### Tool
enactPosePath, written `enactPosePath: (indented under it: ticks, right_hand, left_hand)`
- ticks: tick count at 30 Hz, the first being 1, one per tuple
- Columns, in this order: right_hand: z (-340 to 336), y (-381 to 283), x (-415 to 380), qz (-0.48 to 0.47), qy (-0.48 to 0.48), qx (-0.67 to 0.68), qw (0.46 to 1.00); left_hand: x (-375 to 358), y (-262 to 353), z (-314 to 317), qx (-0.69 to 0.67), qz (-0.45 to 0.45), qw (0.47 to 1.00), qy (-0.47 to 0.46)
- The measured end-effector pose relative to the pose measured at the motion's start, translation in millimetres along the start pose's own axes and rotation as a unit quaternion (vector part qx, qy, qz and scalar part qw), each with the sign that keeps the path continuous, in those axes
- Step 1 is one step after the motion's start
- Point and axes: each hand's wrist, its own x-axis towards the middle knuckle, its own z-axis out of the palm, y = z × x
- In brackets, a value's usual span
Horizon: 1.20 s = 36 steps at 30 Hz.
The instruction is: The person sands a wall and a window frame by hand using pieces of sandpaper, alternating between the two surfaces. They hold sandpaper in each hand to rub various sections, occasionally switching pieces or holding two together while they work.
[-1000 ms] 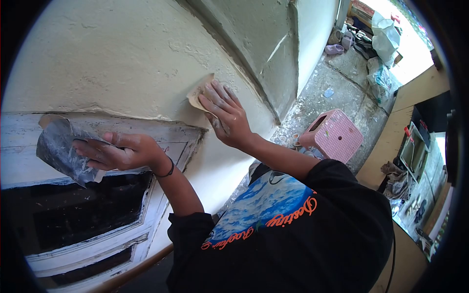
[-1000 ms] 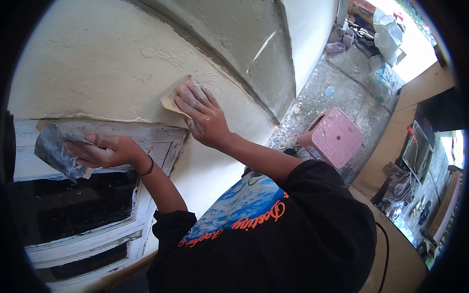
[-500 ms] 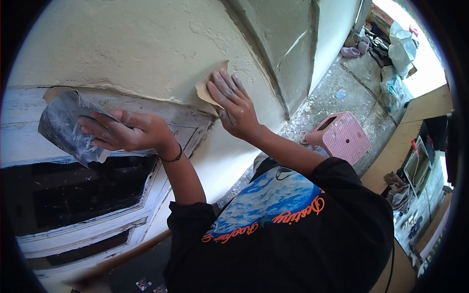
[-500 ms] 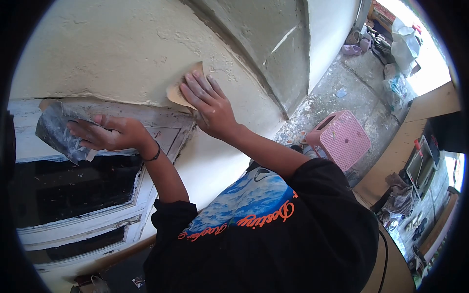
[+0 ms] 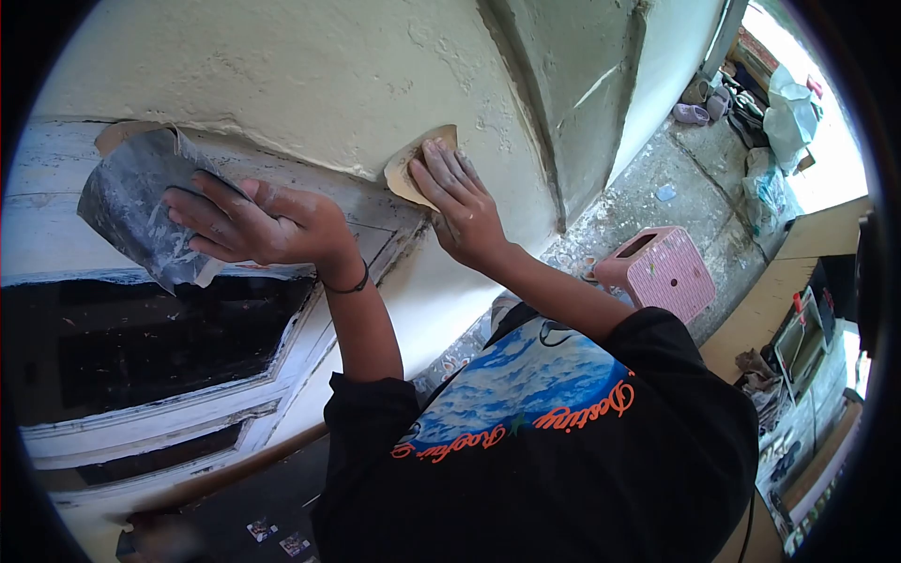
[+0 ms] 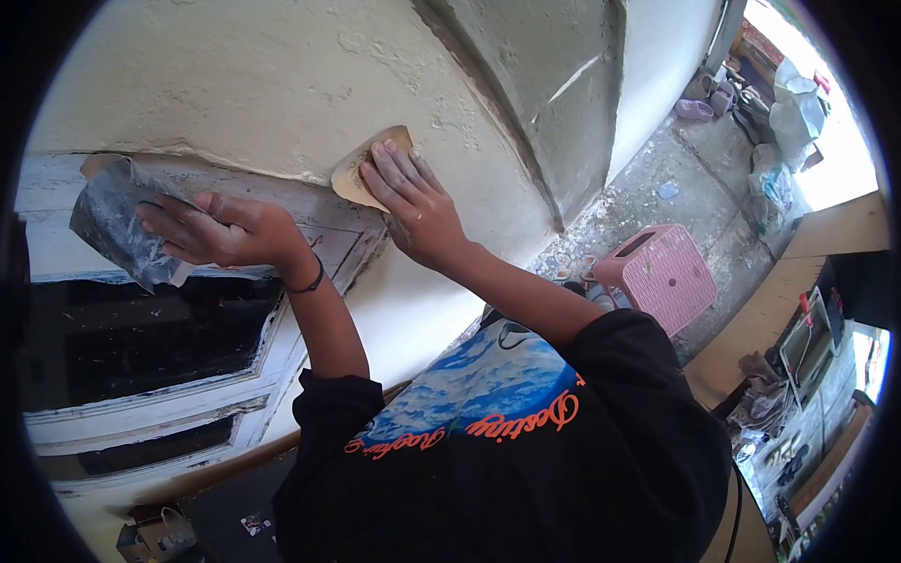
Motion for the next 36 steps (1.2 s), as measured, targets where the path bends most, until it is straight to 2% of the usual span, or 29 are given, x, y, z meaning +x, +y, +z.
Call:
enactPosePath:
  ticks: [3,6,8,9,11,12,15,17,21,23,27,32,35,36]
  right_hand:
    - [12,24,-20,-0.024,-0.018,-0.018,0.999]
    - [19,58,-66,0.005,-0.035,-0.073,0.997]
    - [12,53,-75,0.096,-0.052,-0.100,0.989]
    - [14,52,-71,0.095,-0.050,-0.101,0.989]
    - [1,20,-34,0.015,-0.014,-0.046,0.999]
    - [-3,5,-17,0.009,-0.010,-0.025,1.000]
    - [7,8,-6,-0.016,-0.017,-0.036,0.999]
    - [16,34,-34,-0.026,-0.030,-0.077,0.996]
    - [10,55,-73,0.034,-0.088,-0.102,0.990]
    - [2,45,-60,0.031,-0.037,-0.089,0.995]
    - [-6,13,-16,0.012,-0.020,-0.053,0.998]
    - [7,47,-68,0.034,-0.121,-0.125,0.984]
    - [2,47,-80,0.076,-0.106,-0.154,0.979]
    - [3,46,-76,0.055,-0.076,-0.128,0.987]
  left_hand:
    - [-2,-2,-1,-0.002,0.001,1.000,-0.009]
    - [-3,-3,-1,0.000,0.003,1.000,-0.016]
    - [-3,-4,0,0.004,0.009,1.000,-0.024]
    - [-1,-4,1,0.003,0.009,1.000,-0.021]
    - [-2,-2,0,-0.005,0.003,1.000,-0.014]
    - [-3,-2,-2,-0.006,0.003,1.000,-0.019]
    - [-3,-3,1,-0.006,0.001,1.000,-0.015]
    - [-4,-5,1,-0.013,0.006,1.000,-0.012]
    - [-5,-7,0,-0.008,0.008,1.000,-0.019]
    - [-4,-5,1,-0.016,0.008,1.000,-0.015]
    - [-4,-2,1,-0.019,0.003,1.000,-0.012]
    - [-5,-4,1,-0.022,-0.008,1.000,-0.012]
    - [-5,-4,1,-0.023,-0.001,1.000,-0.008]
    - [-3,-4,4,-0.025,-0.002,1.000,-0.005]
